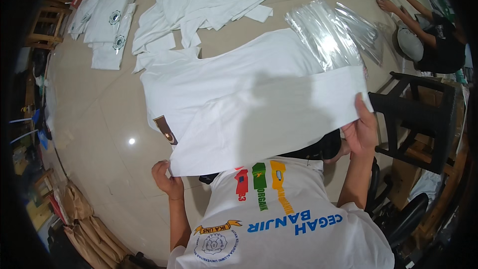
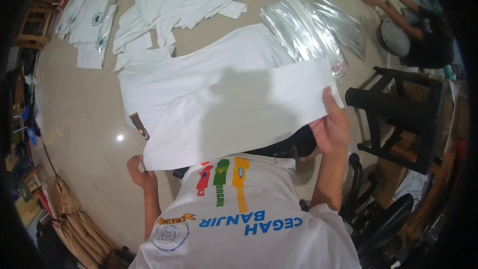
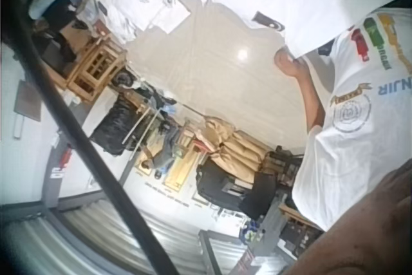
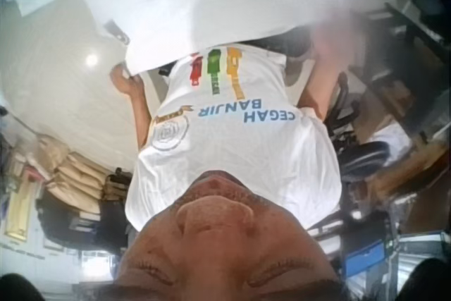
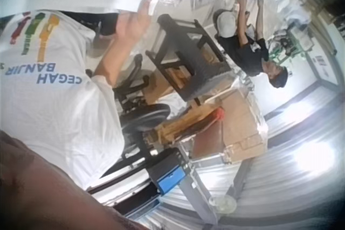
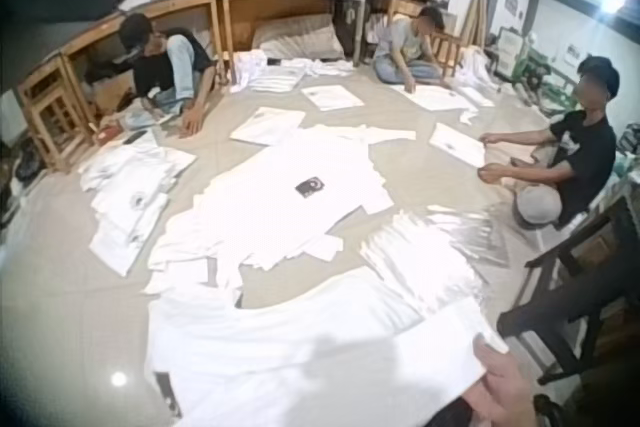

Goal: The person folds white t-shirts by hand and places each folded shirt into a clear plastic bag. The person sits on the floor surrounded by stacks of t-shirts and plastic bags, repeating the folding and bagging process for multiple shirts.

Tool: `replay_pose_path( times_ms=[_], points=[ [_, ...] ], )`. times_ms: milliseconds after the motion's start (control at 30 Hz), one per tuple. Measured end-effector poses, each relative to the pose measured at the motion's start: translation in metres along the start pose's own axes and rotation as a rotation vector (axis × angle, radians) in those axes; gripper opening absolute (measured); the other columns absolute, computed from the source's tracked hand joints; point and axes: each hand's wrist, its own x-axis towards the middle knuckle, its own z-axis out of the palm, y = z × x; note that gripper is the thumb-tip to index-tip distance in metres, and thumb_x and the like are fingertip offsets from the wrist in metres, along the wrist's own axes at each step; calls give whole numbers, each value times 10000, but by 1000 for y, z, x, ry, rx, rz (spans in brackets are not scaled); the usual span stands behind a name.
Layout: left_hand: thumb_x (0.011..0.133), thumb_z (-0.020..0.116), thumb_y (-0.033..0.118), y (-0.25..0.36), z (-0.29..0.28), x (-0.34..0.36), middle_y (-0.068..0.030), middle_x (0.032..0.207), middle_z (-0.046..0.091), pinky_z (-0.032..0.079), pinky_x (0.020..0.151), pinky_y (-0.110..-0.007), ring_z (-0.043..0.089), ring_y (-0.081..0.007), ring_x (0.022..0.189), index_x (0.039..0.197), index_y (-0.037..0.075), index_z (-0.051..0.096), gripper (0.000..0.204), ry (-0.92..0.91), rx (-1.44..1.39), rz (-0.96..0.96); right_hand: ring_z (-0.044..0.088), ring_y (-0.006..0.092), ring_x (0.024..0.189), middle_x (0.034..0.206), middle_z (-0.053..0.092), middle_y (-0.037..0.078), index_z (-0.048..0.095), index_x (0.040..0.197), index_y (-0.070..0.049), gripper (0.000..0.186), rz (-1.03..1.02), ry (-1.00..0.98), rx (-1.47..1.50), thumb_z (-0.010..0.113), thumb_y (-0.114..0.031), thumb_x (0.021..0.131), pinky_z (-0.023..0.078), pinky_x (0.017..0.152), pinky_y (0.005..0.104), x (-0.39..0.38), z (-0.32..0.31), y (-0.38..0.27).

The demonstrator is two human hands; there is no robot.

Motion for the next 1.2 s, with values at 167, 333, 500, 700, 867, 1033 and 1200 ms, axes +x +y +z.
replay_pose_path(
  times_ms=[167,333,500,700,867,1033,1200],
  points=[
    [744,664,-204,-24,10,-11,-162,1140,640,561,902,-444,657,-354,1037,1111,34,660,437,-127,11,-20,738,330,1149,1351,674,229,501,1452,110,454,141,151,-136,576,-168,1102,663,935,458,19,-36,20],
    [712,646,-211,-22,-13,-13,-152,1122,625,557,879,-434,647,-345,1032,1104,45,668,469,-74,64,-5,708,322,1209,1377,650,238,456,1486,127,494,129,49,-24,593,-134,1089,634,1011,441,-3,-26,12],
    [721,625,-148,-15,-4,9,-157,1123,614,529,928,-446,623,-352,1048,1079,44,668,409,-412,-41,-79,719,290,1174,1361,667,215,476,1499,83,516,89,74,-189,644,-117,1055,612,1012,424,6,-49,31],
    [933,589,70,46,-3,59,-192,1271,619,401,1110,-522,545,-395,1259,1233,-1,646,314,-352,-107,-8,731,151,952,1084,758,85,670,1278,51,370,151,128,-452,717,-209,1019,595,835,303,35,-69,26],
    [1080,464,210,135,62,100,-220,1646,416,159,1272,-598,277,-457,1574,1557,60,517,503,-473,-22,109,613,103,739,782,678,64,713,1028,31,347,-171,270,-1061,709,-316,1034,460,639,301,77,-65,53],
    [1075,425,256,133,83,95,-193,1750,264,2,1267,-666,123,-476,1625,1655,136,415,593,-570,291,88,610,251,590,672,619,171,615,963,-14,330,-509,488,-1233,628,-323,1080,457,614,420,75,-53,59],
    [1057,455,279,133,87,102,-184,1762,238,-33,1251,-689,88,-488,1626,1666,144,391,628,-552,314,68,644,458,677,703,659,215,598,1018,-53,250,-592,522,-1423,623,-296,1072,493,655,509,88,-58,91]
  ],
)
